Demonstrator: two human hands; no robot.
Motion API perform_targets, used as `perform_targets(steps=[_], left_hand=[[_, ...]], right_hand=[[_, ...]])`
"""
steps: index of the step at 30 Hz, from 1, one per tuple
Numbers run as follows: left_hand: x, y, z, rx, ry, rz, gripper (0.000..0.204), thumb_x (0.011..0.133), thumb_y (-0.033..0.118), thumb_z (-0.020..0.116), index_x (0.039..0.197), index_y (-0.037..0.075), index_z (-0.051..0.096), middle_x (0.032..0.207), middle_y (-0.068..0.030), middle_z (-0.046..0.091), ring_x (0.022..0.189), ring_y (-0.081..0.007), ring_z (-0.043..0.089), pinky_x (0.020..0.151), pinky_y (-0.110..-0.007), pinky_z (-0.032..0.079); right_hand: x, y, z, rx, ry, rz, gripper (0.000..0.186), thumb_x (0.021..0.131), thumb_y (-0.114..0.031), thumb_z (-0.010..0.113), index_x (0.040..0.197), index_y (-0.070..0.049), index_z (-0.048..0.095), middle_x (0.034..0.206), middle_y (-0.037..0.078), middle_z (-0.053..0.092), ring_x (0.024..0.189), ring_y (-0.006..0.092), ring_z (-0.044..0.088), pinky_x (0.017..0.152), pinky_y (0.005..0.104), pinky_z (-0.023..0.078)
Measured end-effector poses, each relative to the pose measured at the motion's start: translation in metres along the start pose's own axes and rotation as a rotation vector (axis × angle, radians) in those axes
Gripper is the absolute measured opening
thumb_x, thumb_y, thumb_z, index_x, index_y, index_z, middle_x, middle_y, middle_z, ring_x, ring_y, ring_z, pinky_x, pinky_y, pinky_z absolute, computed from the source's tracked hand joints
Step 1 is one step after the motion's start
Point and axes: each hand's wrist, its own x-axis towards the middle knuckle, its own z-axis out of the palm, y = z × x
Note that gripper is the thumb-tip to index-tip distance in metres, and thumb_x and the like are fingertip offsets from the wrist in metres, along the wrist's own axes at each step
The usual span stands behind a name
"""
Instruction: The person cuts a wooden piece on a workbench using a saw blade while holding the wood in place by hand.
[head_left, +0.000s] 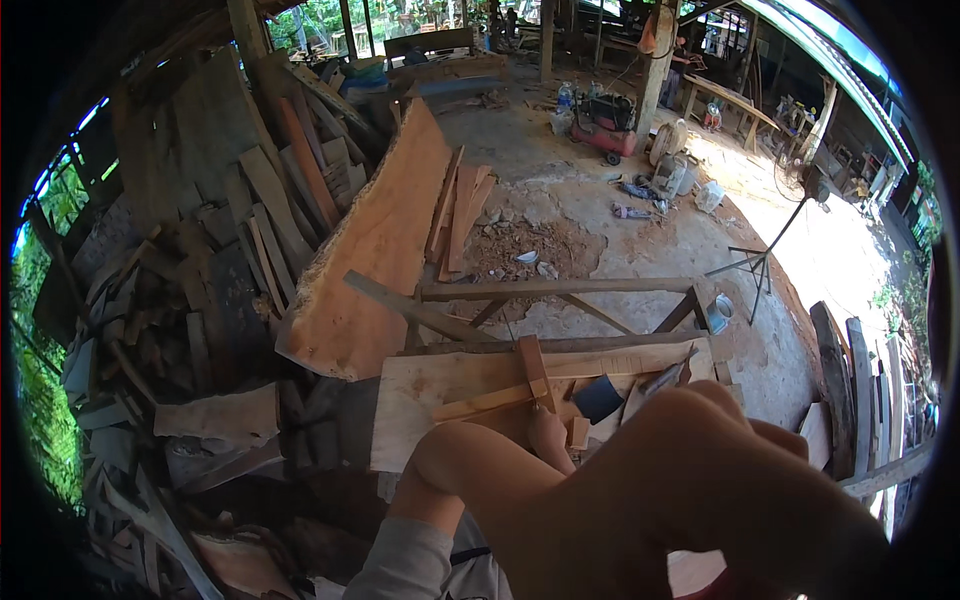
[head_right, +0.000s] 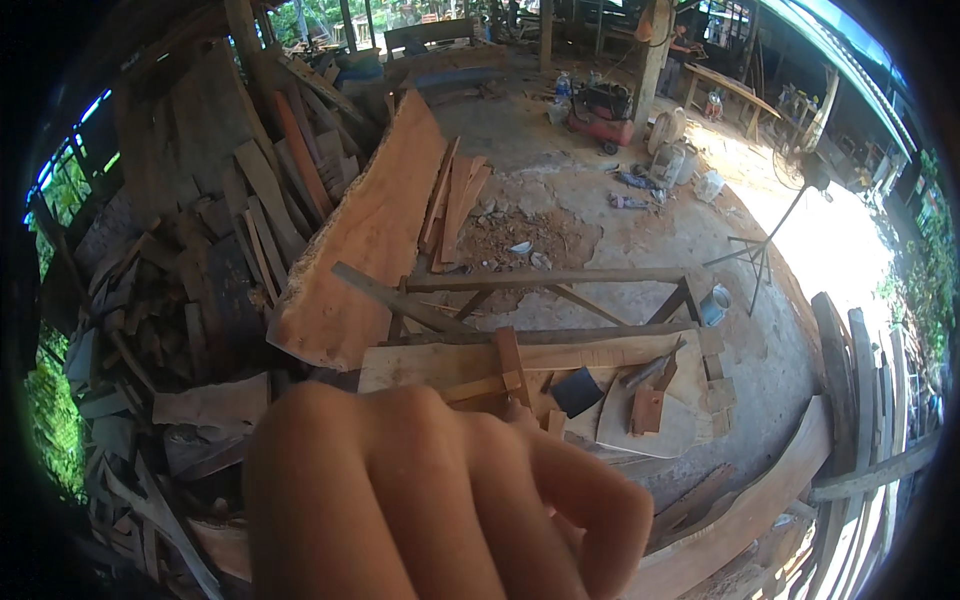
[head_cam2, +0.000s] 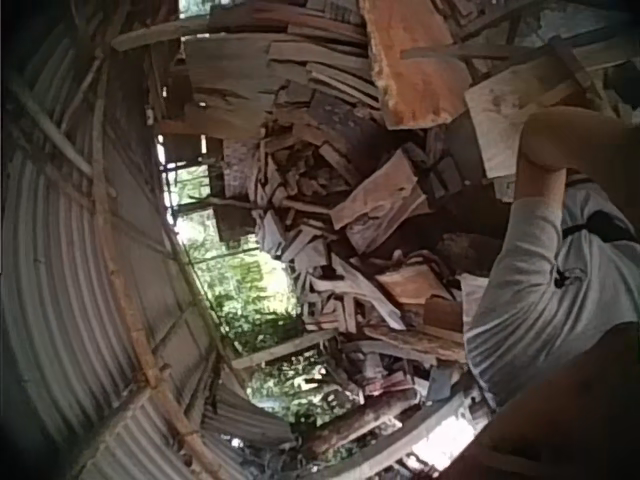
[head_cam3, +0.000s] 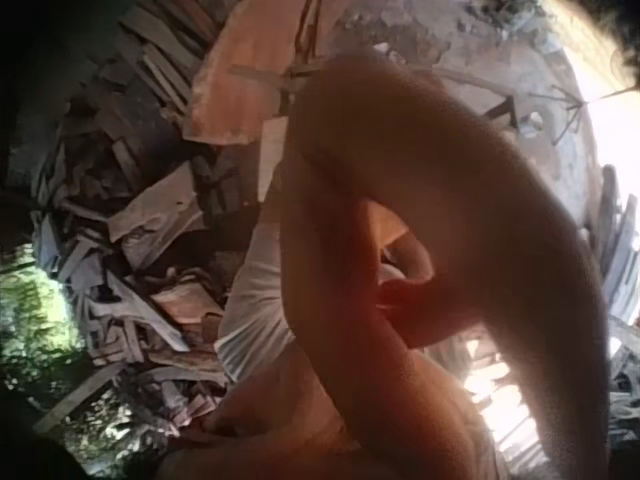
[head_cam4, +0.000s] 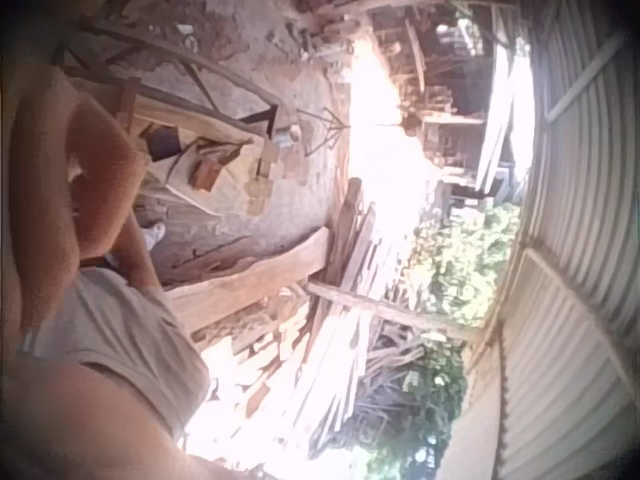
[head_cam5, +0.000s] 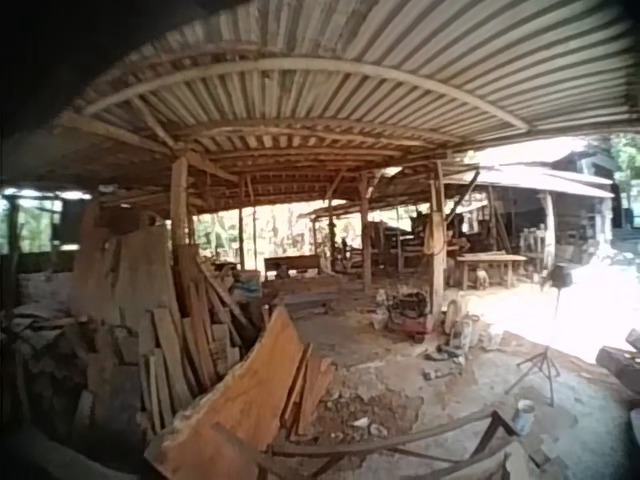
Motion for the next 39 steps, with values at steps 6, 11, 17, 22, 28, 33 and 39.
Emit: perform_targets(steps=[6, 11, 17, 22, 28, 33, 39], left_hand=[[0.010, -0.033, 0.031, -0.097, -0.001, -0.019, 0.009, 0.072, 0.019, 0.061, 0.070, 0.011, 0.063, 0.047, 0.0021, 0.052, 0.037, -0.0044, 0.041, 0.040, -0.019, 0.028], [0.014, -0.065, 0.065, -0.092, -0.015, -0.077, 0.008, 0.072, 0.018, 0.062, 0.070, 0.011, 0.065, 0.047, 0.0028, 0.052, 0.036, -0.0033, 0.041, 0.037, -0.017, 0.028], [0.002, -0.083, 0.043, -0.063, 0.005, -0.119, 0.018, 0.074, 0.015, 0.062, 0.087, 0.003, 0.059, 0.055, 0.0020, 0.054, 0.036, -0.0012, 0.038, 0.037, -0.016, 0.028], [-0.006, -0.054, 0.000, -0.236, 0.047, 0.123, 0.021, 0.074, 0.012, 0.061, 0.093, 0.004, 0.060, 0.059, -0.0002, 0.058, 0.038, -0.0009, 0.043, 0.041, -0.017, 0.030], [-0.026, -0.047, 0.013, -0.290, -0.003, 0.067, 0.024, 0.074, 0.013, 0.060, 0.096, 0.004, 0.058, 0.063, -0.0011, 0.058, 0.044, -0.0030, 0.044, 0.045, -0.018, 0.032], [-0.033, -0.045, 0.021, -0.295, -0.026, 0.027, 0.026, 0.073, 0.013, 0.060, 0.098, 0.004, 0.056, 0.066, -0.0019, 0.058, 0.049, -0.0047, 0.045, 0.049, -0.020, 0.033], [-0.036, -0.044, 0.023, -0.302, -0.052, -0.003, 0.029, 0.073, 0.013, 0.060, 0.100, 0.004, 0.053, 0.070, -0.0028, 0.057, 0.055, -0.0068, 0.046, 0.054, -0.021, 0.034]], right_hand=[[0.002, 0.005, 0.015, -0.004, 0.019, 0.016, 0.027, 0.083, -0.023, 0.035, 0.086, -0.002, 0.051, 0.079, 0.021, 0.058, 0.078, 0.0339, 0.057, 0.068, 0.0427, 0.045], [0.004, 0.007, 0.018, -0.002, 0.053, 0.014, 0.027, 0.083, -0.024, 0.035, 0.085, -0.002, 0.051, 0.078, 0.020, 0.058, 0.077, 0.0334, 0.057, 0.068, 0.0421, 0.045], [-0.005, 0.005, 0.012, -0.004, 0.033, 0.015, 0.026, 0.082, -0.022, 0.036, 0.085, -0.002, 0.051, 0.079, 0.020, 0.058, 0.078, 0.0334, 0.057, 0.068, 0.0417, 0.045], [-0.013, 0.006, 0.015, -0.032, 0.033, -0.027, 0.021, 0.080, -0.018, 0.037, 0.085, -0.002, 0.050, 0.077, 0.021, 0.058, 0.077, 0.0342, 0.057, 0.068, 0.0424, 0.045], [-0.003, 0.009, 0.014, -0.041, 0.037, -0.050, 0.017, 0.078, -0.014, 0.039, 0.084, -0.001, 0.049, 0.076, 0.021, 0.057, 0.076, 0.0349, 0.056, 0.067, 0.0432, 0.045], [0.001, 0.009, 0.015, -0.020, 0.046, -0.020, 0.018, 0.077, -0.013, 0.040, 0.083, -0.001, 0.051, 0.078, 0.020, 0.058, 0.077, 0.0330, 0.057, 0.067, 0.0418, 0.046], [0.000, 0.007, 0.014, -0.030, 0.060, -0.003, 0.019, 0.077, -0.014, 0.039, 0.085, -0.001, 0.050, 0.077, 0.020, 0.058, 0.076, 0.0340, 0.057, 0.067, 0.0423, 0.045]])
